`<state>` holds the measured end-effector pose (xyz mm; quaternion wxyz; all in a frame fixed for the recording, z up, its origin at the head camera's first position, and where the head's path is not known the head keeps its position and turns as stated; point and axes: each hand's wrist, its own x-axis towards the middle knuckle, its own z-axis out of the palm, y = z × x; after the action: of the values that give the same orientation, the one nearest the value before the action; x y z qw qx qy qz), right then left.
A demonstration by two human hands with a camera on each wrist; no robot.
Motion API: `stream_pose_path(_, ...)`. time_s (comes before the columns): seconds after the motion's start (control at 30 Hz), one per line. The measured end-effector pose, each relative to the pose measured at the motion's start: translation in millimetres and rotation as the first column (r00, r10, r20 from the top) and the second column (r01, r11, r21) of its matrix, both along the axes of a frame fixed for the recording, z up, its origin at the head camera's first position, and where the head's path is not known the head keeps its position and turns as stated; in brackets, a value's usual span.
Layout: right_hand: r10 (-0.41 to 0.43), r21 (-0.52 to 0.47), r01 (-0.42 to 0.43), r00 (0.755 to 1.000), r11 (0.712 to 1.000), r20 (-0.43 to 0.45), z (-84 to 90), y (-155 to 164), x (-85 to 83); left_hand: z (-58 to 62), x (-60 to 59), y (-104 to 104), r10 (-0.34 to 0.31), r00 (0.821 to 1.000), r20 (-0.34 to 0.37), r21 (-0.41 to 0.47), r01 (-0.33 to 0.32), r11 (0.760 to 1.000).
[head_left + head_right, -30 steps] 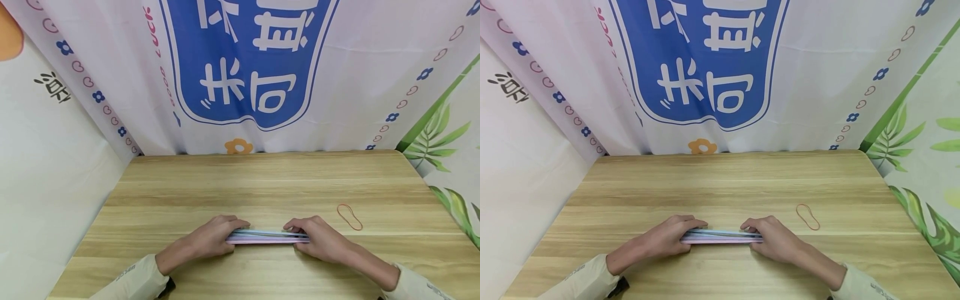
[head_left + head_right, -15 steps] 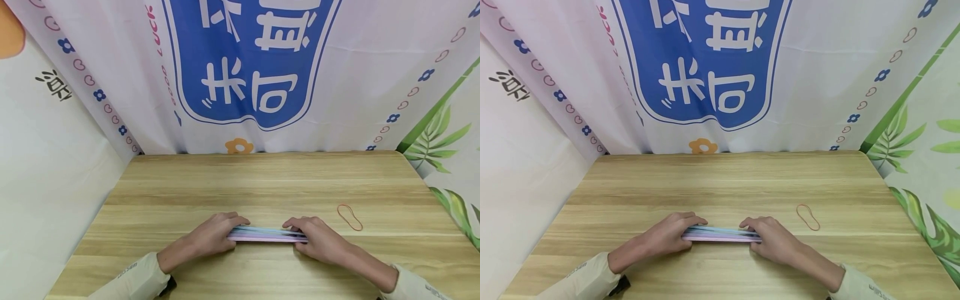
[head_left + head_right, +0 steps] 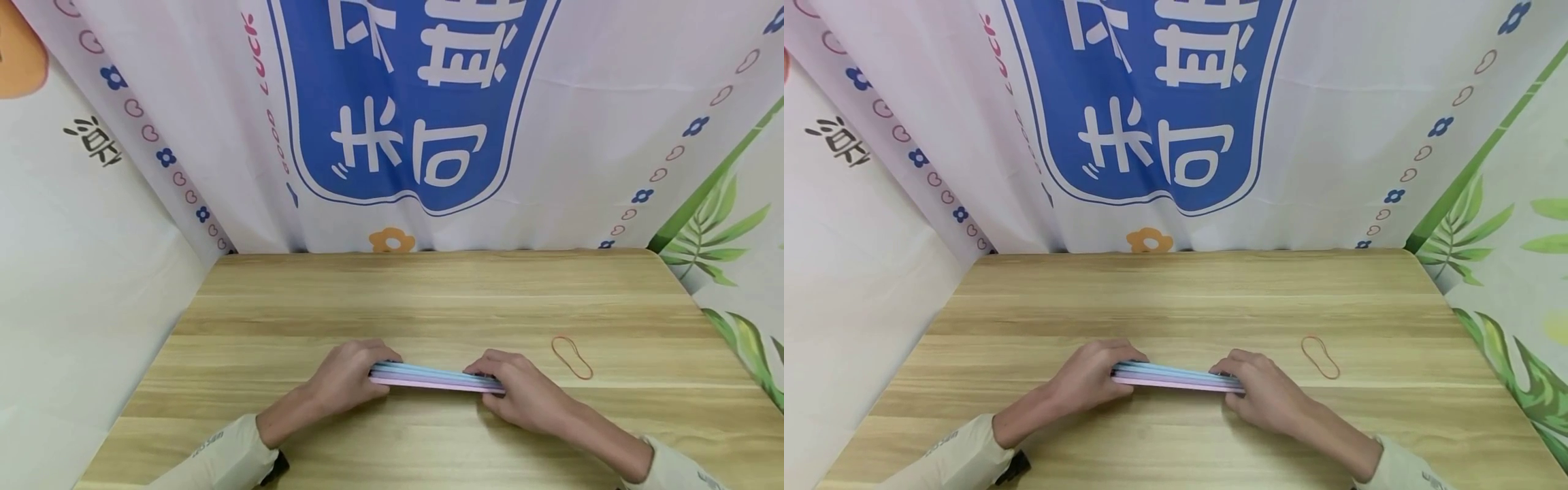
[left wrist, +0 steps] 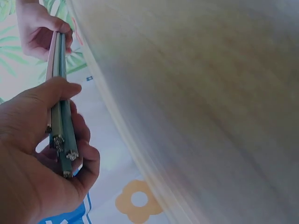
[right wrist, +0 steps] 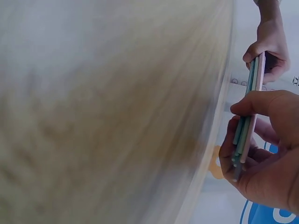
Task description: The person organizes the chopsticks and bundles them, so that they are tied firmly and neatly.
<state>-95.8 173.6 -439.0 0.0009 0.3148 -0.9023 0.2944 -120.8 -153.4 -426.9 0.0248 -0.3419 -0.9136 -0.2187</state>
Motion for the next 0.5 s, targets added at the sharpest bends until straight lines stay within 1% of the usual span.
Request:
stream_pose_path(0.13, -0.020, -0.035, 0.020, 0.999, 0.999, -0.025, 1.7, 0, 0.4, -0.6, 2.5, 2, 0.069, 0.995, -0.067, 0.033, -0.066, 0.997)
stream_pose_path(0.23, -0.043, -0.094, 0.041, 0.999, 0.995, -0.024, 3.7, 0, 0.7, 0.0, 3.9, 5, 0.130, 0.988, -0.086, 0.092, -0.122, 0.988)
stream_pose_path(0.3, -0.056, -0.139, 0.051, 0.998, 0.989, -0.032, 4.7, -1, 0.6, 1.3, 4.1, 6, 0.155, 0.985, -0.076, 0.136, -0.144, 0.980)
stream_pose_path(0.37, -0.078, -0.183, 0.068, 0.996, 0.981, -0.044, 5.9, -2, 0.4, 2.9, 4.4, 8, 0.168, 0.985, -0.047, 0.175, -0.157, 0.972)
stream_pose_path(0.5, -0.125, -0.247, 0.109, 0.991, 0.963, -0.052, 6.1, -3, -1.0, 5.5, 4.0, 11, 0.163, 0.987, 0.001, 0.220, -0.159, 0.962)
